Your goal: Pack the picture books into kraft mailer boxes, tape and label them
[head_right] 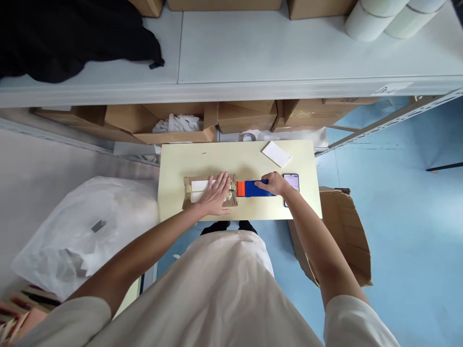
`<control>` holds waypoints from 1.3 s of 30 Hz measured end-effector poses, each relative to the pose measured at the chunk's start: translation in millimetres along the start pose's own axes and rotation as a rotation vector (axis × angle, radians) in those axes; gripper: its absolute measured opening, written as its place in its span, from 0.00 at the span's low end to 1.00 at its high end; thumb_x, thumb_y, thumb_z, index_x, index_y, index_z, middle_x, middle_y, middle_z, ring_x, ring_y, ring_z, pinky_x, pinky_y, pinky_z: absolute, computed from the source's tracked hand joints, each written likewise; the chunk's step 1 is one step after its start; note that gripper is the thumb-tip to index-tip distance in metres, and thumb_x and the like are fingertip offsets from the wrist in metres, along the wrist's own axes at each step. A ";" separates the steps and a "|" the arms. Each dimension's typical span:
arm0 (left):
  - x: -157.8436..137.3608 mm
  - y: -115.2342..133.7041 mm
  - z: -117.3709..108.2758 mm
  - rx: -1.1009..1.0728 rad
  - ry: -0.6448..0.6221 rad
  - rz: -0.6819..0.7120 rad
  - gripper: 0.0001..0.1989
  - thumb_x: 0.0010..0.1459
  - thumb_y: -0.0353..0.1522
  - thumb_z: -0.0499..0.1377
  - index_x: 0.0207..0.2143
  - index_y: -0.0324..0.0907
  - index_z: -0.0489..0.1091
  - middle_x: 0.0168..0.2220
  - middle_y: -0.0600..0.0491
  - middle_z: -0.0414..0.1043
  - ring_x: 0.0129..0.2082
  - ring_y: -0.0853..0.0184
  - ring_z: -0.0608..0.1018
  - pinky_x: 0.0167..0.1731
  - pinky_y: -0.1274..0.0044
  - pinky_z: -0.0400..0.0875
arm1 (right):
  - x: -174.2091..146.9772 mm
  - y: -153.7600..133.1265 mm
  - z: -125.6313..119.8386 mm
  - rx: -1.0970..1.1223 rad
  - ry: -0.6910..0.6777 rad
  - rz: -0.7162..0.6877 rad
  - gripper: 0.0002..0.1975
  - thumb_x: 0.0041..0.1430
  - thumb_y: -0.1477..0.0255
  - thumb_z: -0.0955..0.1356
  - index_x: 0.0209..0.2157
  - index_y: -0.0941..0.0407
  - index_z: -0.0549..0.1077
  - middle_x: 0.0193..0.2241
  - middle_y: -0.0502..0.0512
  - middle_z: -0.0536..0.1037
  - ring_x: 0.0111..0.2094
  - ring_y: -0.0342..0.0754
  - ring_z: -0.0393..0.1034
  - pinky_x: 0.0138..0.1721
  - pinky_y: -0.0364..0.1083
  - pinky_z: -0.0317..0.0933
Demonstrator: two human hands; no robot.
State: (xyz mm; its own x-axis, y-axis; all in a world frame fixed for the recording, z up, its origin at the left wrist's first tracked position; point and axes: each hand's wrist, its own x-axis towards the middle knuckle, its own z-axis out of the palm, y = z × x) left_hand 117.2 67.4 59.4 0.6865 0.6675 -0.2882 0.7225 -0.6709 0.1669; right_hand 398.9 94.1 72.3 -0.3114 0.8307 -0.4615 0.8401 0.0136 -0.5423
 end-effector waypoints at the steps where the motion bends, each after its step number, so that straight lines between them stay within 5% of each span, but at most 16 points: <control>1: 9.4 9.7 0.3 -0.004 0.015 0.027 0.59 0.43 0.54 0.57 0.65 0.27 0.36 0.67 0.33 0.30 0.66 0.47 0.33 0.59 0.53 0.28 | -0.3 0.7 0.8 0.007 -0.002 -0.004 0.23 0.53 0.51 0.61 0.18 0.55 0.64 0.16 0.48 0.64 0.20 0.42 0.58 0.25 0.42 0.52; 5: 29.1 27.6 0.1 -0.014 0.062 0.067 0.54 0.46 0.48 0.57 0.65 0.27 0.35 0.67 0.35 0.32 0.66 0.49 0.35 0.61 0.57 0.30 | -0.2 4.1 2.8 0.034 -0.011 -0.021 0.23 0.54 0.51 0.60 0.18 0.55 0.64 0.16 0.48 0.64 0.20 0.42 0.58 0.25 0.42 0.52; 17: 29.4 24.7 2.6 -0.031 0.046 0.054 0.49 0.48 0.45 0.56 0.64 0.28 0.39 0.67 0.36 0.38 0.66 0.50 0.40 0.61 0.59 0.32 | -32.9 39.8 -27.2 -0.121 -0.056 0.027 0.26 0.56 0.50 0.58 0.21 0.56 0.70 0.20 0.53 0.70 0.25 0.45 0.65 0.29 0.43 0.56; 23: 26.8 27.9 -5.2 -0.001 0.040 0.102 0.34 0.48 0.41 0.57 0.57 0.38 0.60 0.66 0.41 0.45 0.65 0.44 0.41 0.59 0.52 0.33 | -17.2 -32.7 -10.3 -0.324 -0.039 0.321 0.28 0.54 0.49 0.61 0.35 0.60 0.76 0.32 0.67 0.76 0.36 0.57 0.72 0.34 0.48 0.61; 29: 28.7 32.4 -7.9 0.021 0.018 0.081 0.29 0.48 0.36 0.57 0.54 0.39 0.65 0.58 0.40 0.59 0.65 0.44 0.41 0.59 0.51 0.33 | 2.9 -99.8 7.4 -0.428 -0.036 0.303 0.18 0.59 0.64 0.62 0.41 0.60 0.76 0.36 0.68 0.77 0.39 0.57 0.72 0.36 0.48 0.62; 35: 29.3 32.3 -3.4 0.030 0.057 0.095 0.31 0.49 0.34 0.57 0.58 0.37 0.61 0.58 0.38 0.57 0.64 0.43 0.41 0.58 0.50 0.35 | 4.5 -119.0 20.9 -0.512 -0.036 0.259 0.13 0.59 0.73 0.62 0.39 0.62 0.76 0.36 0.69 0.77 0.37 0.57 0.74 0.36 0.51 0.63; 39: 30.2 34.6 -1.7 0.051 0.064 0.085 0.28 0.48 0.37 0.59 0.53 0.39 0.66 0.55 0.40 0.62 0.64 0.43 0.42 0.58 0.50 0.37 | -6.4 -109.9 38.9 -0.518 -0.038 0.274 0.14 0.61 0.72 0.60 0.37 0.61 0.77 0.36 0.68 0.78 0.38 0.57 0.74 0.36 0.51 0.63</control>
State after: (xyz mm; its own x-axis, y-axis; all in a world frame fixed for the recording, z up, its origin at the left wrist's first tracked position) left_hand 163.0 64.9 58.1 0.7504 0.6253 -0.2141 0.6571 -0.7407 0.1396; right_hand 291.3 65.6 107.6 -0.0601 0.8220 -0.5663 0.9968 0.0794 0.0095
